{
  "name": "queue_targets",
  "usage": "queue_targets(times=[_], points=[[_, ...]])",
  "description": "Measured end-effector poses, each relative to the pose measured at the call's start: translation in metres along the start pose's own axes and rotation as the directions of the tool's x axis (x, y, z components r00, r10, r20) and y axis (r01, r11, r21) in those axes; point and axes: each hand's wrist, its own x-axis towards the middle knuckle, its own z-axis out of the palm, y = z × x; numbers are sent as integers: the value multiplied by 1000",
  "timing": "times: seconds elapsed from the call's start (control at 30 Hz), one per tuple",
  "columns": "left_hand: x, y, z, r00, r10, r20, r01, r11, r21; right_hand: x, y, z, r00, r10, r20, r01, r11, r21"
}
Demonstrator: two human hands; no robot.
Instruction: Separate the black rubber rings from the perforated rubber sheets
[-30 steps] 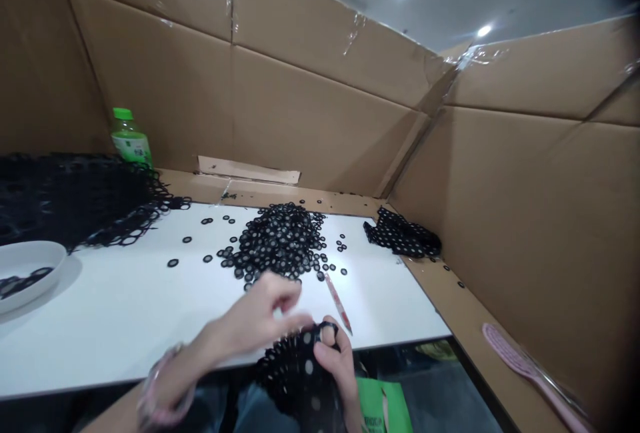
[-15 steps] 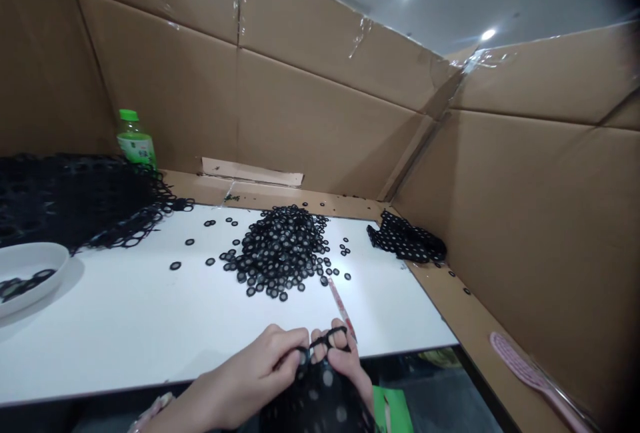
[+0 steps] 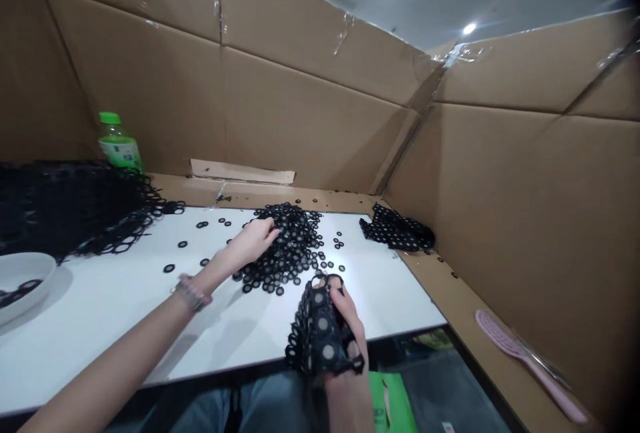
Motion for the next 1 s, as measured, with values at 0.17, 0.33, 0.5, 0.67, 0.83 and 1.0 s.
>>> queue_targets(times=[0.17,0.33,0.5,0.67,0.83,1.0], points=[[19,7,12,1000,-2,-9,3,999,50,-4,-2,1,988,155,-19,-153,985,76],[-35,59,-13,978,204,37,-194,962,-191,-2,3,-1,997,71,-18,-69,994,91],[-92,100,-25,927,308,215,-201,890,-410,-5,3,12,999,45,-19,-43,991,126],[-97,100,-23,952,229,203,-66,802,-594,-6,-11,16,995,80,55,-87,986,144],[-93,100,-22,963,213,164,-46,732,-679,-4,-21,19,996,31,81,-42,989,141],[-94,103,-31,968,248,-22,-224,826,-517,-7,-17,22,996,3,86,-12,995,95]])
